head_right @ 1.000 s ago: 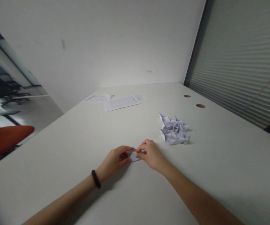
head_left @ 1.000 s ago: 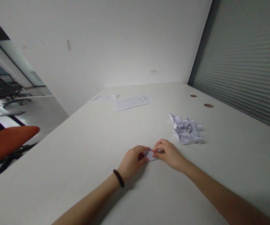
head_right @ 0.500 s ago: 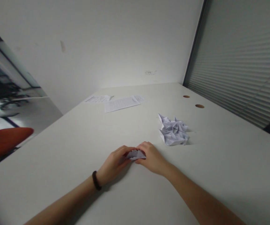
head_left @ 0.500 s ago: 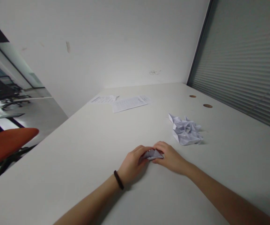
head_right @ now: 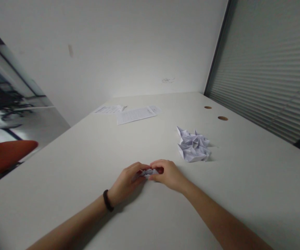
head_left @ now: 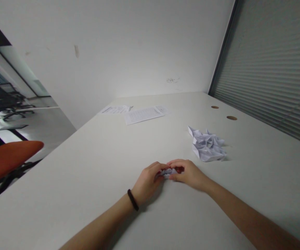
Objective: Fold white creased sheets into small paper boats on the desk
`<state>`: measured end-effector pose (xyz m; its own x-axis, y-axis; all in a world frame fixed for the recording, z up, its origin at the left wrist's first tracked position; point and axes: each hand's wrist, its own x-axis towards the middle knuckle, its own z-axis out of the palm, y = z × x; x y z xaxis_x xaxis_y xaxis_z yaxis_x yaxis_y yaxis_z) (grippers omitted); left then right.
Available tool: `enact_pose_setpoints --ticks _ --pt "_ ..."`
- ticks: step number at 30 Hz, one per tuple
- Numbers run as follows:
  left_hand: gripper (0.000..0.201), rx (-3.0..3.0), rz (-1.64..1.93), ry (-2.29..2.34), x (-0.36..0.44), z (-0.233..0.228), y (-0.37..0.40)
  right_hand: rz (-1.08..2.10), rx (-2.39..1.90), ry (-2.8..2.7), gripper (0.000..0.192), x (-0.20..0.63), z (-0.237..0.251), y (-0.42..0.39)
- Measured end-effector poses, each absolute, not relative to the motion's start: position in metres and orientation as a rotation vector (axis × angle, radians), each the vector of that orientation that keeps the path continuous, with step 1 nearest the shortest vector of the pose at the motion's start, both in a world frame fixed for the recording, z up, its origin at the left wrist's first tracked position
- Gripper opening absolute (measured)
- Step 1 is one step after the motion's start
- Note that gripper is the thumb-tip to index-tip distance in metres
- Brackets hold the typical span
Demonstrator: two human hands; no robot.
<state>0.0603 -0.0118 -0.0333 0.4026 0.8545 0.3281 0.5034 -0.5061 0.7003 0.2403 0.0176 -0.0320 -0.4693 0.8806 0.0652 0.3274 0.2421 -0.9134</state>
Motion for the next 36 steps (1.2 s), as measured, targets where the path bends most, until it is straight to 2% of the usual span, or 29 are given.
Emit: enact_pose_setpoints --ticks 5,13,20,27,36 --pt "0.029 2.100 0.998 1.167 0.060 -0.035 -0.010 1.250 -1.058 -1.766 0.032 0.236 -0.036 0.018" --pt "0.010 2.216 0.977 1.222 0.052 -0.032 -0.007 0.928 -1.014 -1.998 0.021 0.240 -0.029 0.014" --pt "0.009 2.350 0.968 1.257 0.046 -0.034 -0.004 0.644 -0.790 -2.178 0.013 0.247 -0.030 0.019" --pt "0.011 2.405 0.961 1.306 0.040 -0.026 -0.003 0.610 -0.918 -2.208 0.008 0.255 -0.023 0.021" --pt "0.009 2.425 0.943 1.475 0.018 -0.025 0.011 0.571 -1.129 -2.250 0.012 0.282 -0.012 0.033"
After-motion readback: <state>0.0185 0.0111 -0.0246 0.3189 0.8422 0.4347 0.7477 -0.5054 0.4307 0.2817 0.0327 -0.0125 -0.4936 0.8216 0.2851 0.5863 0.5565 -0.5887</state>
